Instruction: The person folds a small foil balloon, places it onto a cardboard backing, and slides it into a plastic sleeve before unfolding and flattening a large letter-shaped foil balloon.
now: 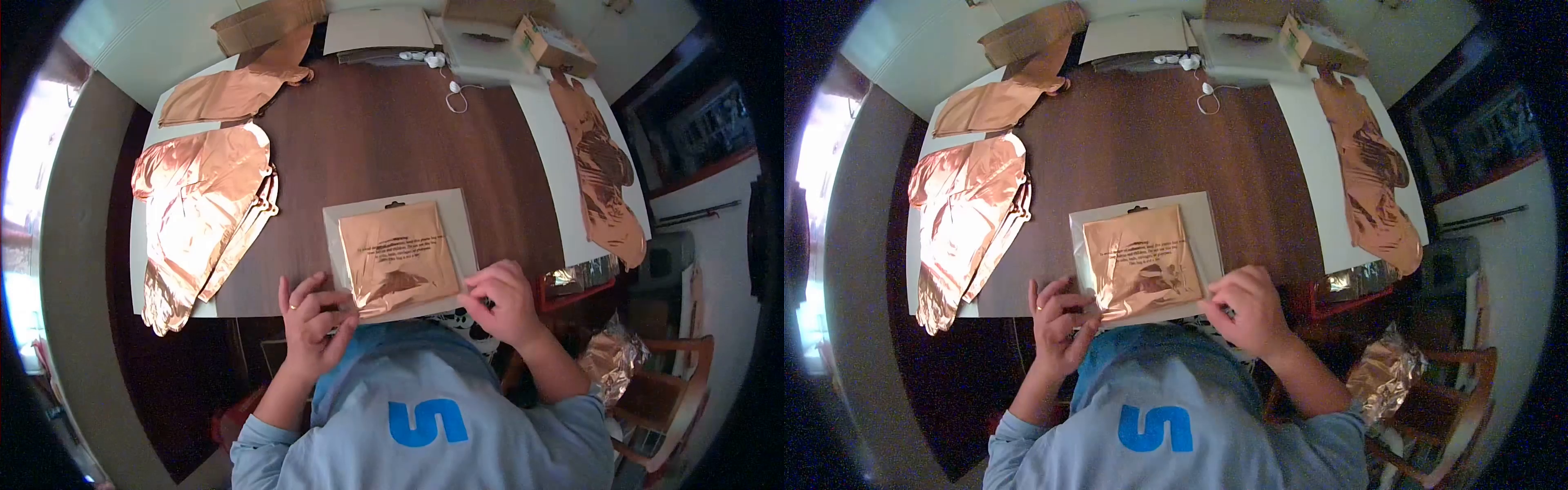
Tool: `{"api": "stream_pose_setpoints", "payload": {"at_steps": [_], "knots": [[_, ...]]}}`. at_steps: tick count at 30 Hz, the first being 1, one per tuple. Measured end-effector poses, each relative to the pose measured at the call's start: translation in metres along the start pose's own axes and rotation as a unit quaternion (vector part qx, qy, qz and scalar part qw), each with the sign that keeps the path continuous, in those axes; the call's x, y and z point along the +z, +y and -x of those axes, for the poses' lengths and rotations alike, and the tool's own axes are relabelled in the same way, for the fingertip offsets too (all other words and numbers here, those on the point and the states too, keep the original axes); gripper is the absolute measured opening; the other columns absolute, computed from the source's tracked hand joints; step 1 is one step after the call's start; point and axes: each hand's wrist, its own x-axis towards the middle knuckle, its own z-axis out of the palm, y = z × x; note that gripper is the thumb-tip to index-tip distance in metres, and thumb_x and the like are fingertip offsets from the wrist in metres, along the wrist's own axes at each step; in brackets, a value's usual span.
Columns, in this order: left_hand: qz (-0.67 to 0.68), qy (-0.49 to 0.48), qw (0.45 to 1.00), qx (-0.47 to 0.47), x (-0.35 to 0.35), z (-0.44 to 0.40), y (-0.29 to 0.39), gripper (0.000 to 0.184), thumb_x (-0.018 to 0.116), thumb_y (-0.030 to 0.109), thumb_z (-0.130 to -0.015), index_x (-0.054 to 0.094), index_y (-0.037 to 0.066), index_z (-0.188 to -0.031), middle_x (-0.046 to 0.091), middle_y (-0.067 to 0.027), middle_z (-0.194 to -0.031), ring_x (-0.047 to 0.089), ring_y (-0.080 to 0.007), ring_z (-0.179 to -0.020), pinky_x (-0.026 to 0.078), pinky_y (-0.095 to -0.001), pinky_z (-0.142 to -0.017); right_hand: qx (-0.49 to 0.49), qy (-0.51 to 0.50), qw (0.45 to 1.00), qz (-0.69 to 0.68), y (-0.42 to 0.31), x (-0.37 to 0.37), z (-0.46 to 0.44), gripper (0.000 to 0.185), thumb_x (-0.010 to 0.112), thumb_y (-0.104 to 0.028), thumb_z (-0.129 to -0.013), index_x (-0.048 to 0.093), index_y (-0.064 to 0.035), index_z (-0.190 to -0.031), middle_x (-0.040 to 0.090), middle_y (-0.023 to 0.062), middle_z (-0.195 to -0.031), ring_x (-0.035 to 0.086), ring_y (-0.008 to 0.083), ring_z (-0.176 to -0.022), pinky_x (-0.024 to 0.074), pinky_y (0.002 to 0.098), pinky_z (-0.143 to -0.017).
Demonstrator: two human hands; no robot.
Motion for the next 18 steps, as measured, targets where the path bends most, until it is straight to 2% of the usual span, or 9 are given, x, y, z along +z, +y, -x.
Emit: {"api": "stream_pose_setpoints", "payload": {"at_steps": [2,5,8,11,13,15,18], "knots": [[0.020,0.026,0.996,-0.078,0.004,-0.001,0.010,0.012,0.078,0.015,-0.073,0.066,0.013,-0.075,0.066,-0.0075,-0.114,0.050,-0.0358,-0.129,0.013,-0.0597,-0.117,0.070,-0.013,0.997,0.002,-0.007,0.001,-0.010,0.028,0.082,-0.016,-0.073,0.056,-0.0086,-0.080,0.060,0.0091,-0.092,0.058,0.0307,-0.087,0.0449,0.0438,-0.078],[-0.024,0.040,0.992,-0.119,0.010,0.002,0.014,0.013,0.074,0.012,-0.073,0.063,0.012,-0.079,0.063,-0.0096,-0.117,0.045,-0.0399,-0.133,0.014,-0.0610,-0.116,0.144,-0.019,0.988,0.054,-0.015,-0.001,-0.021,0.036,0.083,-0.017,-0.071,0.052,-0.0087,-0.088,0.055,0.0100,-0.090,0.056,0.0327,-0.088,0.0444,0.0442,-0.077],[-0.044,0.066,0.987,-0.143,0.009,0.009,0.008,0.029,0.070,0.011,-0.071,0.064,0.013,-0.099,0.058,-0.0101,-0.124,0.042,-0.0402,-0.135,0.013,-0.0623,-0.115,0.159,-0.021,0.984,0.079,-0.016,-0.003,-0.024,0.043,0.084,-0.020,-0.071,0.052,-0.0086,-0.098,0.054,0.0108,-0.094,0.056,0.0338,-0.090,0.0445,0.0449,-0.078],[-0.151,0.132,0.974,-0.103,0.011,0.009,0.011,0.049,0.068,0.008,-0.067,0.063,0.012,-0.115,0.057,-0.0114,-0.127,0.039,-0.0411,-0.138,0.015,-0.0638,-0.115,0.176,-0.039,0.979,0.092,-0.016,-0.004,-0.024,0.046,0.083,-0.022,-0.072,0.053,-0.0079,-0.104,0.056,0.0119,-0.097,0.057,0.0345,-0.093,0.0450,0.0455,-0.080],[-0.017,0.019,0.997,0.068,0.008,0.005,0.032,0.060,0.066,0.011,-0.068,0.061,0.013,-0.128,0.056,-0.0128,-0.133,0.039,-0.0400,-0.138,0.020,-0.0627,-0.115,0.195,-0.063,0.975,0.089,-0.021,-0.005,-0.029,0.047,0.083,-0.025,-0.073,0.054,-0.0071,-0.107,0.058,0.0129,-0.100,0.058,0.0354,-0.095,0.0460,0.0461,-0.082],[-0.058,-0.093,0.977,0.182,0.009,-0.006,0.066,0.063,0.062,0.016,-0.075,0.055,0.006,-0.137,0.052,-0.0159,-0.144,0.038,-0.0383,-0.141,0.021,-0.0623,-0.115,0.207,-0.076,0.972,0.082,-0.022,-0.005,-0.031,0.050,0.083,-0.026,-0.074,0.054,-0.0066,-0.111,0.060,0.0141,-0.104,0.060,0.0362,-0.098,0.0469,0.0470,-0.083],[-0.106,-0.145,0.961,0.212,0.037,-0.017,0.066,0.063,0.059,0.017,-0.081,0.050,0.002,-0.142,0.048,-0.0151,-0.149,0.038,-0.0340,-0.143,0.024,-0.0573,-0.117,0.219,-0.078,0.970,0.077,-0.023,-0.006,-0.032,0.054,0.082,-0.027,-0.075,0.053,-0.0059,-0.116,0.062,0.0160,-0.107,0.061,0.0374,-0.100,0.0483,0.0485,-0.084]]}}
